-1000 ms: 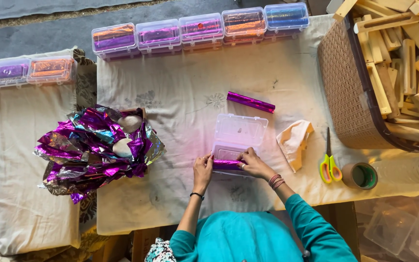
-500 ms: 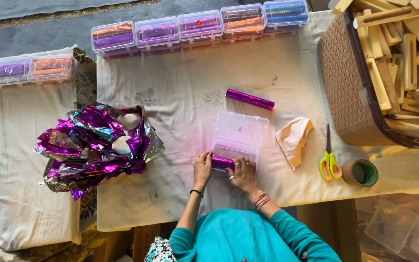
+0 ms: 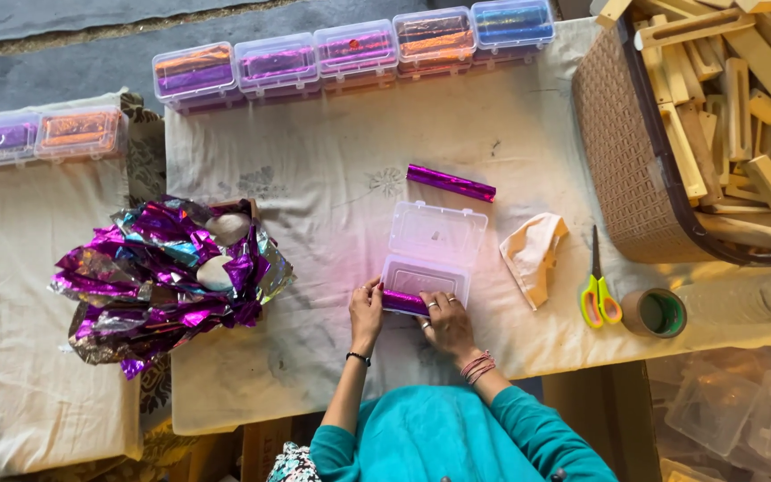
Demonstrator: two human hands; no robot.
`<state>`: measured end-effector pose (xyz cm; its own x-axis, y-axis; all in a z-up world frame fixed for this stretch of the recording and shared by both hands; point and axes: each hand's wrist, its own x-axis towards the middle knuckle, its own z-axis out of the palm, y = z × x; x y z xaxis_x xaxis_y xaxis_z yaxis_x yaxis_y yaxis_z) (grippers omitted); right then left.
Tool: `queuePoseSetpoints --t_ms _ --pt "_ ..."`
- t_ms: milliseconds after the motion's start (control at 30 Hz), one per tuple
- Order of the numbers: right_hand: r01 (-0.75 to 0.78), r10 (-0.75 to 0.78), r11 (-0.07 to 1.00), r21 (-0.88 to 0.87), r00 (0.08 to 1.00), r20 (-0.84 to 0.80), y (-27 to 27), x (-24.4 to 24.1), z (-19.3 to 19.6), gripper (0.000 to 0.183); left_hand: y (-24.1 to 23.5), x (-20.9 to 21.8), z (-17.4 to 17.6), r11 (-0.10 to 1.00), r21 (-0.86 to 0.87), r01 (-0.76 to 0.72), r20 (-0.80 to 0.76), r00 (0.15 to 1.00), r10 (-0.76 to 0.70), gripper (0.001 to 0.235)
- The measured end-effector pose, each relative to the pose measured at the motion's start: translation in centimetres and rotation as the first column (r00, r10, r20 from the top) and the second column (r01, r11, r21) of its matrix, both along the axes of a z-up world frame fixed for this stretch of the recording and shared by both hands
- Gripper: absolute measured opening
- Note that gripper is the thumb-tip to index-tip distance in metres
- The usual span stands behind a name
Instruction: The person wraps cylindrical and rounded items in metallic purple and silver foil, pressing the foil around each item, and places the wrapped rolls into clear plastic storage boxes, closing the lids. They then pick up wooden blocks from a basket and wipe each block with a cloth.
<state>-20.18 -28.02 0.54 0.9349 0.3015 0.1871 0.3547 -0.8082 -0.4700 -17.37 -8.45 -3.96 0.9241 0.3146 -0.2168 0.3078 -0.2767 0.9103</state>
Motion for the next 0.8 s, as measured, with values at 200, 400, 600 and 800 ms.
queuePoseSetpoints --t_ms 200,400,600,800 --pt "-0.086 0.087 0.993 -0.087 0.996 0.007 0.1 1.5 2.3 0.053 0.5 -1.6 -0.1 0.998 0.055 -0.026 0.045 0.999 0.024 0.028" --pt "-0.132 0.114 0.988 0.074 0.971 0.21 0.5 4.2 7.4 0.058 2.1 -1.8 6.8 0.956 0.275 -0.099 0.157 0.986 0.057 0.028" --pt "0.123 -0.128 0.992 0.037 0.951 0.281 -5.7 15.5 3.3 0.021 3.5 -1.9 4.4 0.951 0.297 -0.087 0.201 0.979 0.027 0.028" --pt "0.165 -0.177 0.983 0.086 0.97 0.164 -7.9 24.2 0.4 0.039 3.4 -1.7 3.8 0.937 0.326 -0.125 0.266 0.963 0.036 0.03"
